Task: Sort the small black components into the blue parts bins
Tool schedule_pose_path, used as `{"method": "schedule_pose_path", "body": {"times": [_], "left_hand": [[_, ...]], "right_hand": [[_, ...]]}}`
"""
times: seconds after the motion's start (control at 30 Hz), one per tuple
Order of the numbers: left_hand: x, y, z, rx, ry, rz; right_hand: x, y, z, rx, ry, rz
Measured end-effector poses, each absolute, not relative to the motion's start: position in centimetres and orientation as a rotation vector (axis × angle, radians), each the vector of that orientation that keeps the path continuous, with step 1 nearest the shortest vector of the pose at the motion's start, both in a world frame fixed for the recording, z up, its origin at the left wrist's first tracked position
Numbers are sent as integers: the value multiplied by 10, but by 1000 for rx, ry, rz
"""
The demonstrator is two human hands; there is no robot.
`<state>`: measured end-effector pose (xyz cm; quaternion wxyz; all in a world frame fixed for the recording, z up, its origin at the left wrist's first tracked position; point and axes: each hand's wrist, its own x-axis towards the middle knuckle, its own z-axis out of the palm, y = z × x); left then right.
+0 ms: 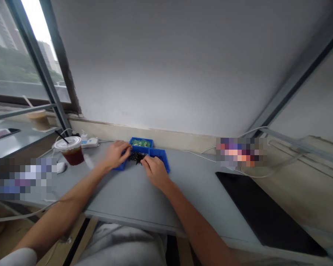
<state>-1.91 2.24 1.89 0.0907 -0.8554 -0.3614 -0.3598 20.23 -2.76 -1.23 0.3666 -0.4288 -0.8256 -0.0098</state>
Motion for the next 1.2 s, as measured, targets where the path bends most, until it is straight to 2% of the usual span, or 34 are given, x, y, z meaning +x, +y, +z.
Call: {"method": "schedule_pose_path", "body": {"times": [0.4, 0.57, 0.73, 1.2], "left_hand": [[-44, 42, 19, -2359, -1310, -1135], [-19, 37, 3, -2565, -1155, -852], [-2, 33, -12, -2552, -1262, -628], [12, 19, -18, -2332, -1391, -365]], "right_hand": [[206, -28, -8, -1100, -2102, -3], [205, -28, -7, -1084, -2113, -12], [204, -27, -7, -1096, -2125, -7], [203, -28, -6, -1106, -2166, 35]]}}
